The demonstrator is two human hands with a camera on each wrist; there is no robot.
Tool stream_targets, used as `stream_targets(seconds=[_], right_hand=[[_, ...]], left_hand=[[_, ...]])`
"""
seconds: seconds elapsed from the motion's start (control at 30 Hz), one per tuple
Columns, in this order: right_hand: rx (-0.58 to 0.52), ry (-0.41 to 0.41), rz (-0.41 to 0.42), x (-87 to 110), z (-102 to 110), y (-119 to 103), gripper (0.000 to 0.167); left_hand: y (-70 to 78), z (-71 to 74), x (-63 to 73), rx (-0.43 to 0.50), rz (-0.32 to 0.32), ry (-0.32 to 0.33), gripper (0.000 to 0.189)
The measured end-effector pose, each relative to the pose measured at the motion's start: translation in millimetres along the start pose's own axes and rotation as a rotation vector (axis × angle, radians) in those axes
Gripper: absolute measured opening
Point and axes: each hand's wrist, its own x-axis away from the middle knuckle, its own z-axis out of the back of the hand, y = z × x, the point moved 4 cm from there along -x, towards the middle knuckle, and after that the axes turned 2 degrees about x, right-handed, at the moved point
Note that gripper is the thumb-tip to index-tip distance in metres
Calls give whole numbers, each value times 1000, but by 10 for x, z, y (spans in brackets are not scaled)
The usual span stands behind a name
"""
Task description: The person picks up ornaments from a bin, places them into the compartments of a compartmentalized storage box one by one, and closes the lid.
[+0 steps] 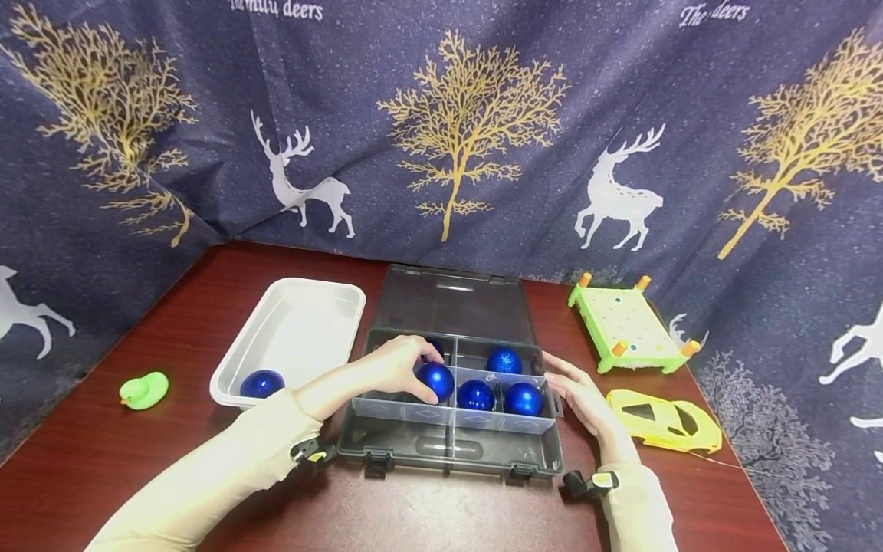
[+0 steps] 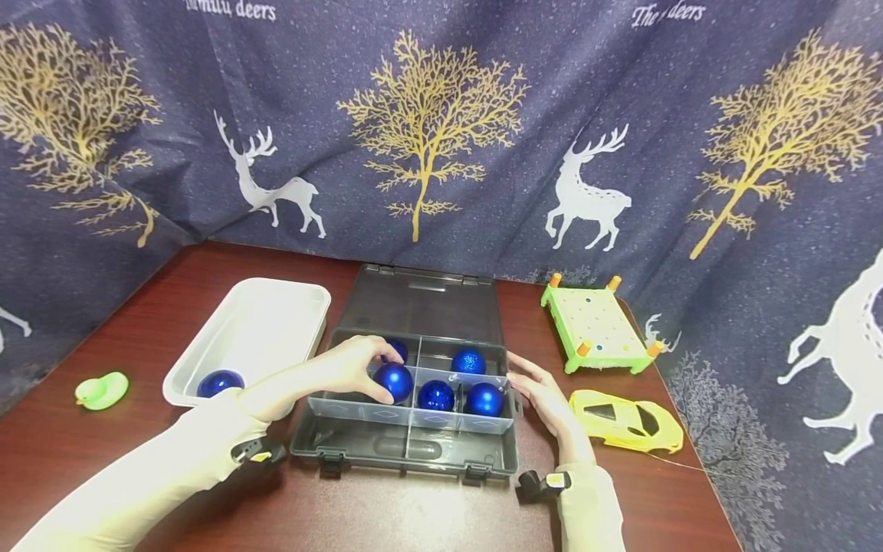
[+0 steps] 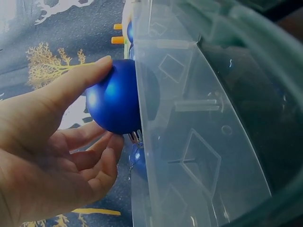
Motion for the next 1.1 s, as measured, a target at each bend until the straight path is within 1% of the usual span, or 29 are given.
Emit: stream_targets(seconds=[0.17, 0.5, 0.73, 0.97, 1.1], right_hand=[[5, 3, -3, 0, -3, -2, 53], [18, 13, -16, -4, -7, -2, 55], [0, 3, -11, -3, -6, -13, 54], [19, 12, -15, -6, -2, -4, 54], [24, 12, -17, -5, -1, 7, 54]], left_hand=[[1, -29, -17, -4, 6, 3, 55], [9, -54, -28, -41, -26, 8, 52], [13, -57, -42, -33, -16, 22, 50], [14, -79, -46, -35, -15, 52, 49], [-7, -111, -48, -47, -13, 50, 50]])
